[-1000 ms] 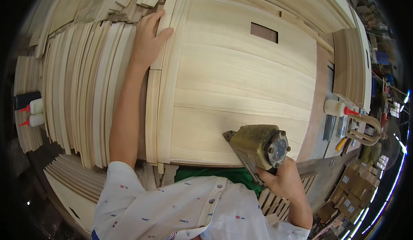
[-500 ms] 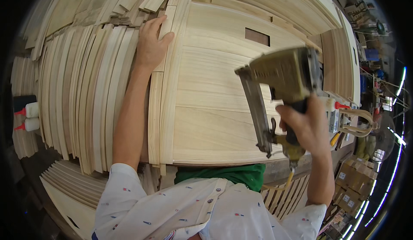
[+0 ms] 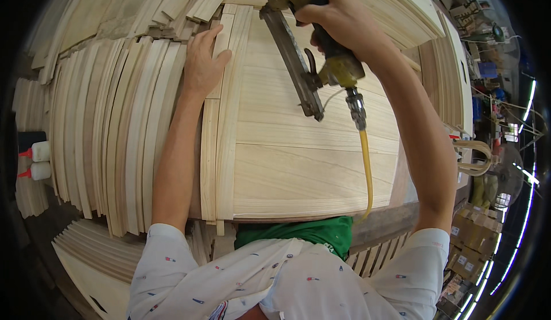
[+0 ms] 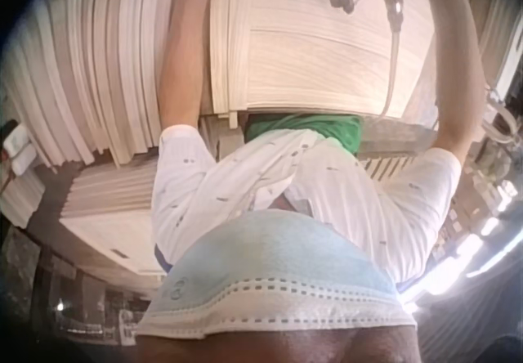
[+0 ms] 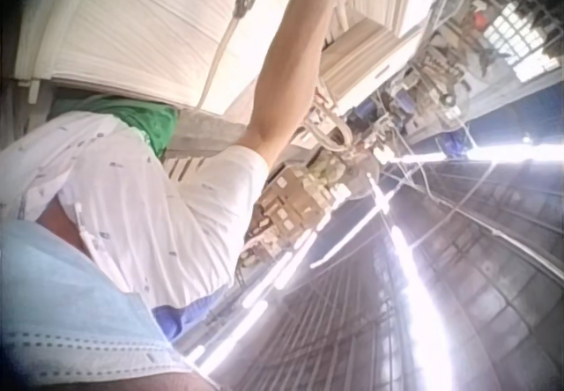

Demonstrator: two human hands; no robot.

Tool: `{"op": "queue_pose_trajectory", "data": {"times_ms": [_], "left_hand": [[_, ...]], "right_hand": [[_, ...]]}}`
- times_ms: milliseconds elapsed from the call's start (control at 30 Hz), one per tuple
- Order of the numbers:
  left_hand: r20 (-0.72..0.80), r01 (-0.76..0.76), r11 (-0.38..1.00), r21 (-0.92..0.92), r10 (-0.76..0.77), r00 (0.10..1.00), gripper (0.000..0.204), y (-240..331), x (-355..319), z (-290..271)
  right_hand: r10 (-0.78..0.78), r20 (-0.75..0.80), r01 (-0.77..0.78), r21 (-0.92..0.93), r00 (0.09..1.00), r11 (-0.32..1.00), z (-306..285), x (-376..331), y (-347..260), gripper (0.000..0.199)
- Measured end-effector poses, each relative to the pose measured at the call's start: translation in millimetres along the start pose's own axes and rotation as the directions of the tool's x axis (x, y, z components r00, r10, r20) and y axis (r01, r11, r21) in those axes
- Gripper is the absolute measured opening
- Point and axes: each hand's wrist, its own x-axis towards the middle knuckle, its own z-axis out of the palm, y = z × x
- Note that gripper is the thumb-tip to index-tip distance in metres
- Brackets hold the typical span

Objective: Applying glue to wooden panel surfaces and using a pneumatic nail gun to attach wooden slats to assemble panels.

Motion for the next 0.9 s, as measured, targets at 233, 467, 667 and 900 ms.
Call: {"op": "queue_pose_trajectory", "data": {"times_ms": [233, 467, 667, 900], "left_hand": [[-0.01, -0.008, 1.0, -0.028, 0.008, 1.0, 0.053, -3, -2, 1], [-0.038, -0.009, 1.0, -0.014, 0.008, 0.999, 0.053, -6, -1, 4], [-0.062, -0.044, 0.999, 0.011, 0.045, 0.997, 0.053, -8, 1, 8], [-0.08, -0.063, 0.997, 0.032, 0.065, 0.995, 0.053, -13, 1, 9]], "right_hand": [[-0.047, -0.001, 0.047, -0.044, 0.999, 0.998, 29, 28, -3, 0.031], [0.146, 0.044, -0.147, 0.024, 0.988, 0.989, 30, 46, -5, 0.022], [0.071, 0.009, -0.071, 0.037, 0.997, 0.997, 30, 42, -2, 0.024], [0.087, 0.0, -0.087, -0.035, 0.996, 0.996, 32, 27, -12, 0.024]]}}
